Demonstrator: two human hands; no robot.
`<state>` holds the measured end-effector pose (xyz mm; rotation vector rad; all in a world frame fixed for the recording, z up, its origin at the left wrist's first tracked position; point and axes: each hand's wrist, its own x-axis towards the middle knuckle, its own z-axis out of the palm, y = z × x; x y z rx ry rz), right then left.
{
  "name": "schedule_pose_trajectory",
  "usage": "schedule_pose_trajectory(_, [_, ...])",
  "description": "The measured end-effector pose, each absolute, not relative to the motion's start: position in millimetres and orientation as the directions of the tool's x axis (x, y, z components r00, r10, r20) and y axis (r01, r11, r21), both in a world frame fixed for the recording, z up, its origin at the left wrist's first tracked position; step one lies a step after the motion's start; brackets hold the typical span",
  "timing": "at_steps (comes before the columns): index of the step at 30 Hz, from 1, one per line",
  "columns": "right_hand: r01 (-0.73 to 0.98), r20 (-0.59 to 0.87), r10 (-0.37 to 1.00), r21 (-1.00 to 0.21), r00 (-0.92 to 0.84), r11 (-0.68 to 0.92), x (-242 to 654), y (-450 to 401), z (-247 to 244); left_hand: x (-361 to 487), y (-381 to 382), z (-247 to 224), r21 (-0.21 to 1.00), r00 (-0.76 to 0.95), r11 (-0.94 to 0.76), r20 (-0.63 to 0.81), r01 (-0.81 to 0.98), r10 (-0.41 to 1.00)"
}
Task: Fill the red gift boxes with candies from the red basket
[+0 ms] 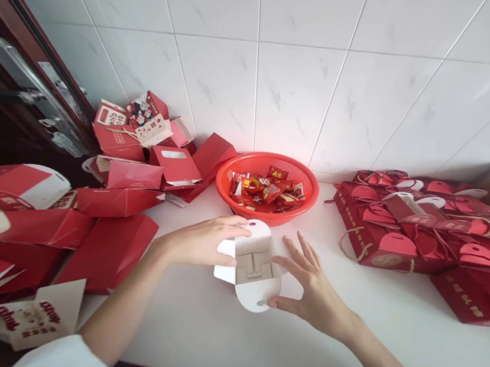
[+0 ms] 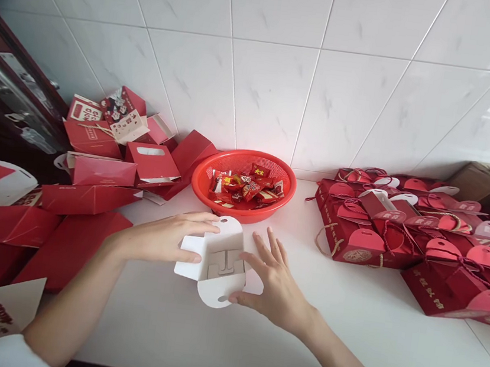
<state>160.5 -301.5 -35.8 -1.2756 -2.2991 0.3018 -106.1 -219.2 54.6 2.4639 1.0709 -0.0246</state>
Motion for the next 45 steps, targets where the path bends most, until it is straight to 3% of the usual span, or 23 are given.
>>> schedule_pose_trajectory(5, [0.704,0.283,0.796,-0.372,-0.535,0.605,165.9,-279.9,-31.1,-105.8,-222.9,53.5,0.378,0.653,-0.543,-0.286,0.750,0.701])
schedule_pose_trajectory(13, [0.725,0.418,0.754,-0.267,-0.507,0.635,170.6,-260.0,-37.7,-108.1,-215.9,40.5,0.372,0.576,-0.483,-0.197,0.793,0.793])
schedule_pose_trajectory(20, [0.678,0.452,0.721,-0.290,-0.525,0.676,179.3,-259.2,-26.6,-104.8,-219.1,46.9,0.384,0.601,-0.518,-0.133,0.765,0.789])
schedule_pose_trajectory(25, [0.602,0.446,0.717,-0.393,-0.536,0.695,186.3,-251.6,-4.0,-104.0,-210.3,50.7,0.517,0.711,-0.609,-0.001,0.602,0.703])
schedule_pose_trajectory(29, [0.483,0.464,0.763,-0.592,-0.451,0.645,187.5,-229.0,16.8,-105.8,-182.8,61.2,0.580,0.711,-0.635,0.132,0.510,0.691])
schedule_pose_trajectory(32, [0.374,0.457,0.836,-0.750,-0.303,0.545,182.4,-195.0,24.1,-98.0,-146.4,67.4,0.575,0.629,-0.607,0.195,0.549,0.753])
schedule_pose_trajectory(34, [0.286,0.429,0.887,-0.840,-0.170,0.461,174.6,-167.5,22.5,-84.8,-119.8,66.6,0.526,0.622,-0.576,0.108,0.626,0.775])
schedule_pose_trajectory(38, [0.094,0.356,0.935,-0.930,0.002,0.354,154.3,-121.0,11.3,-51.3,-76.2,51.5,0.263,0.577,-0.513,-0.393,0.817,0.716])
schedule_pose_trajectory(41, [0.019,0.287,0.958,-0.958,0.002,0.287,145.8,-104.9,4.5,-38.4,-54.3,37.0,0.174,0.507,-0.483,-0.434,0.858,0.745])
schedule_pose_trajectory(45, [-0.026,0.206,0.979,-0.978,-0.013,0.205,147.8,-101.8,0.0,-40.5,-37.2,27.1,0.171,0.511,-0.486,-0.398,0.857,0.762])
